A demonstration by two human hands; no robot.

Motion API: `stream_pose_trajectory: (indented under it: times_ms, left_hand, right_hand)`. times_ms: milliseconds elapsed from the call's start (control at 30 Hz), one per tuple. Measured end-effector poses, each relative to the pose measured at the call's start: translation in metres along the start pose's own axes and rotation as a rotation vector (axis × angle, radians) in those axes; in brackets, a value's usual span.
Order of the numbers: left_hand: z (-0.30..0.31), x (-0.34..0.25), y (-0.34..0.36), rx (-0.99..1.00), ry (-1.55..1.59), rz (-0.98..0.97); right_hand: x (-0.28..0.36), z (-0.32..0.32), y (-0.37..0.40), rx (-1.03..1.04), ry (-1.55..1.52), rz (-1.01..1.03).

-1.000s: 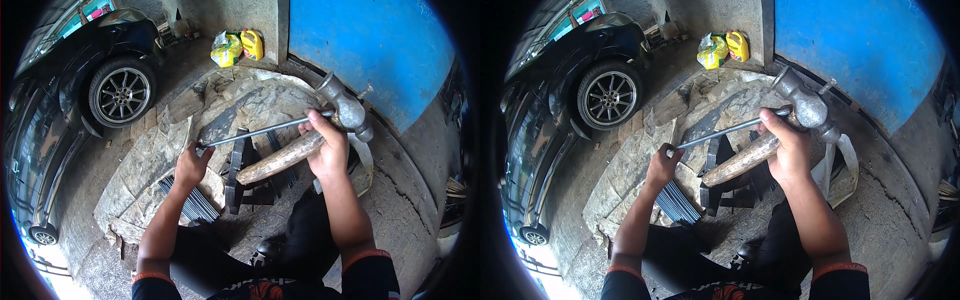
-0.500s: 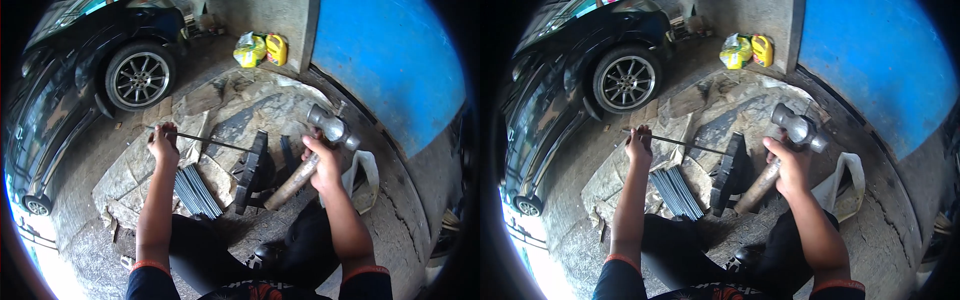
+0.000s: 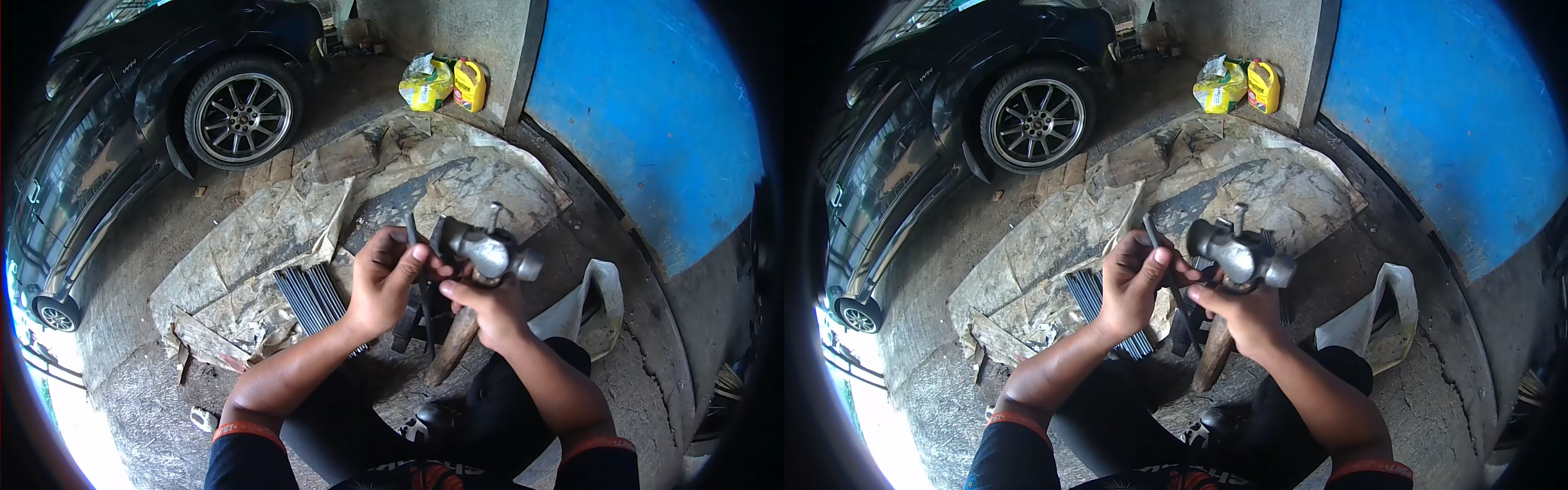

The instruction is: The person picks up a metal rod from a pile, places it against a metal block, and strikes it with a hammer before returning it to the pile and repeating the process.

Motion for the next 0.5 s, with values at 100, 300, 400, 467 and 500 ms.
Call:
stream_pose_trajectory:
  times_ms: [100, 300, 400, 467, 500]
  left_hand:
    - [0.001, 0.002, 0.002, 0.001, 0.004, 0.008]
    - [0.0, 0.004, 0.008, -0.003, -0.012, -0.006]
    - [-0.006, 0.002, 0.009, -0.011, -0.019, -0.024]
    - [-0.008, 0.001, 0.009, -0.038, -0.007, -0.027]
    - [-0.008, 0.0, 0.009, -0.078, -0.014, -0.043]
  right_hand:
    - [0.003, -0.01, 0.008, 0.053, -0.007, -0.039]
    - [-0.013, -0.001, 0.007, 0.022, 0.027, -0.035]
    - [-0.012, -0.003, 0.007, 0.039, 0.027, -0.094]
    - [-0.02, -0.003, 0.007, 0.038, 0.031, -0.062]
    - [-0.025, -0.002, 0.007, 0.04, 0.036, -0.029]
Point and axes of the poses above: each hand's wrist, its own y-axis away from the middle knuckle, its own z-axis out of the back of the hand, x = y × z, the point moved 3 cm from there along -y, towards the middle knuckle, and after that the axes turned 2 degrees about x, right-handed, at the moved point
